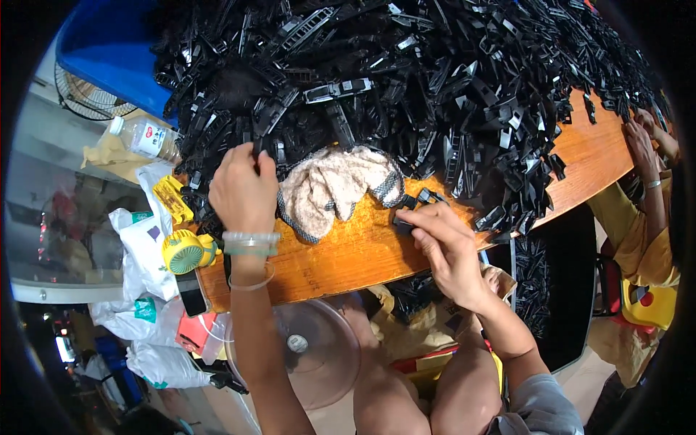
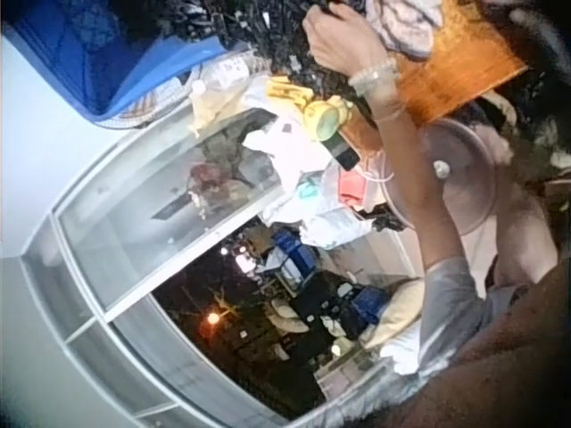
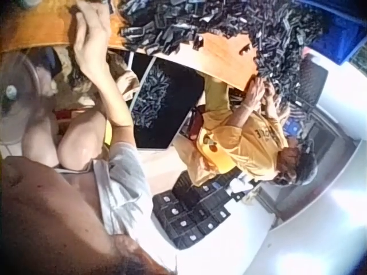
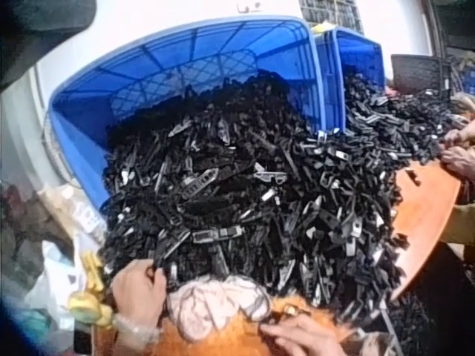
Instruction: The person assembles plastic components by picking pieces from a pile and fitting small plastic parts onto plastic frames by hand.
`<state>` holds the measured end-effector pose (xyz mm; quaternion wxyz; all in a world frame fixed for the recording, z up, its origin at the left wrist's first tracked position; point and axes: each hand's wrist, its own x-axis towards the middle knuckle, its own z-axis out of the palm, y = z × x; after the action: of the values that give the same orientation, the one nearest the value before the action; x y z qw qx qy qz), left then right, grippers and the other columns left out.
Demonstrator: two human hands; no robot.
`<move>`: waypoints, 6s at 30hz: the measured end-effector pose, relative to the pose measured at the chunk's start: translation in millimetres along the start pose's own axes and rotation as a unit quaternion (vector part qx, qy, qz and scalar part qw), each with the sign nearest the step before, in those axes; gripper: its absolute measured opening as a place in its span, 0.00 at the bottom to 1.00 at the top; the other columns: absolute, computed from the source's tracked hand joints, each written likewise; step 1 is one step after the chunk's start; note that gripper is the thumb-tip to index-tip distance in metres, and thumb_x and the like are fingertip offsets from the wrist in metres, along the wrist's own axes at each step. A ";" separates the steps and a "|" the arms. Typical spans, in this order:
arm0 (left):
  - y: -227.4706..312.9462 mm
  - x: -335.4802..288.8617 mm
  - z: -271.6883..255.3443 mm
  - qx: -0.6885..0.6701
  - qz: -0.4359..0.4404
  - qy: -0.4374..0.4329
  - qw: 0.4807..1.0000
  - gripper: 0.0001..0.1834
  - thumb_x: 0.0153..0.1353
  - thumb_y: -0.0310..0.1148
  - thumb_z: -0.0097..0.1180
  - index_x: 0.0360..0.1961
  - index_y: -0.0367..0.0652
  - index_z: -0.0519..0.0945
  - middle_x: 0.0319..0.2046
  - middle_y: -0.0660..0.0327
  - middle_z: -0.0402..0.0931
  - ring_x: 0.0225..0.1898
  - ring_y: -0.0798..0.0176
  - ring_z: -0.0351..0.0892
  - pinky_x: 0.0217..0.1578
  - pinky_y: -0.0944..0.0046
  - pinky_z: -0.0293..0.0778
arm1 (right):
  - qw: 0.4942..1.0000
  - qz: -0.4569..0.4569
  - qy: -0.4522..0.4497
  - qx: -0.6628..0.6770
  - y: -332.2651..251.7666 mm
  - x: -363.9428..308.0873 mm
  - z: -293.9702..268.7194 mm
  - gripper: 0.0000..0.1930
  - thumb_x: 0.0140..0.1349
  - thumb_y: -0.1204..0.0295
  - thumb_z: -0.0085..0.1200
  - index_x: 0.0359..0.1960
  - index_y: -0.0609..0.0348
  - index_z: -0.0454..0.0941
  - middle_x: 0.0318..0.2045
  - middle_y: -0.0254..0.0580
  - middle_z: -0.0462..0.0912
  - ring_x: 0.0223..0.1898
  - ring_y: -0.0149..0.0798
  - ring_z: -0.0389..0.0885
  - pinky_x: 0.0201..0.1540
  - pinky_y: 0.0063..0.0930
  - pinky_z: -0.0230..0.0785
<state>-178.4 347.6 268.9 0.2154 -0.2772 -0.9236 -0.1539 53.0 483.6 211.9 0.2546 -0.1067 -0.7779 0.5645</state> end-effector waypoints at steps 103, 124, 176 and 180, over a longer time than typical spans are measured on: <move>21.2 -127.7 2.8 -0.455 0.168 -0.106 0.868 0.31 0.54 0.56 0.65 0.40 0.32 0.82 0.36 0.52 0.77 0.38 0.50 0.76 0.41 0.56 0.73 | 0.828 0.029 -0.544 -0.134 113.5 -155.1 -58.3 0.18 0.51 0.60 0.66 0.20 0.61 0.73 0.27 0.48 0.79 0.26 0.54 0.77 0.28 0.46 0.66; 29.2 -3.3 32.2 -0.364 -0.134 -0.057 0.920 0.16 0.57 0.28 0.67 0.42 0.30 0.77 0.23 0.62 0.77 0.20 0.71 0.73 0.25 0.71 0.70 | 0.871 -0.257 -0.091 -0.408 -0.8 18.9 -13.2 0.21 0.54 0.71 0.50 0.51 0.64 0.74 0.46 0.46 0.74 0.42 0.41 0.72 0.43 0.31 0.66; 39.6 -148.6 -38.8 -0.261 0.106 -0.102 0.954 0.16 0.48 0.21 0.64 0.41 0.40 0.83 0.38 0.56 0.75 0.40 0.53 0.74 0.44 0.56 0.68 | 0.941 -0.070 -0.007 -0.331 -9.1 -8.5 -1.2 0.14 0.51 0.75 0.63 0.41 0.60 0.78 0.33 0.44 0.73 0.37 0.49 0.72 0.39 0.39 0.63; 32.2 -131.6 -22.6 -0.284 0.125 -0.147 0.939 0.17 0.49 0.23 0.66 0.43 0.39 0.82 0.39 0.57 0.75 0.42 0.53 0.73 0.47 0.55 0.67 | 0.966 -0.077 0.026 -0.247 -6.7 -9.1 -5.3 0.13 0.51 0.77 0.64 0.39 0.64 0.80 0.32 0.45 0.77 0.36 0.49 0.74 0.40 0.38 0.66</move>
<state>-53.6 305.6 230.0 0.0070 -0.4593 -0.8211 -0.3388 64.2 481.6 216.9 0.2828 -0.1206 -0.8922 0.3307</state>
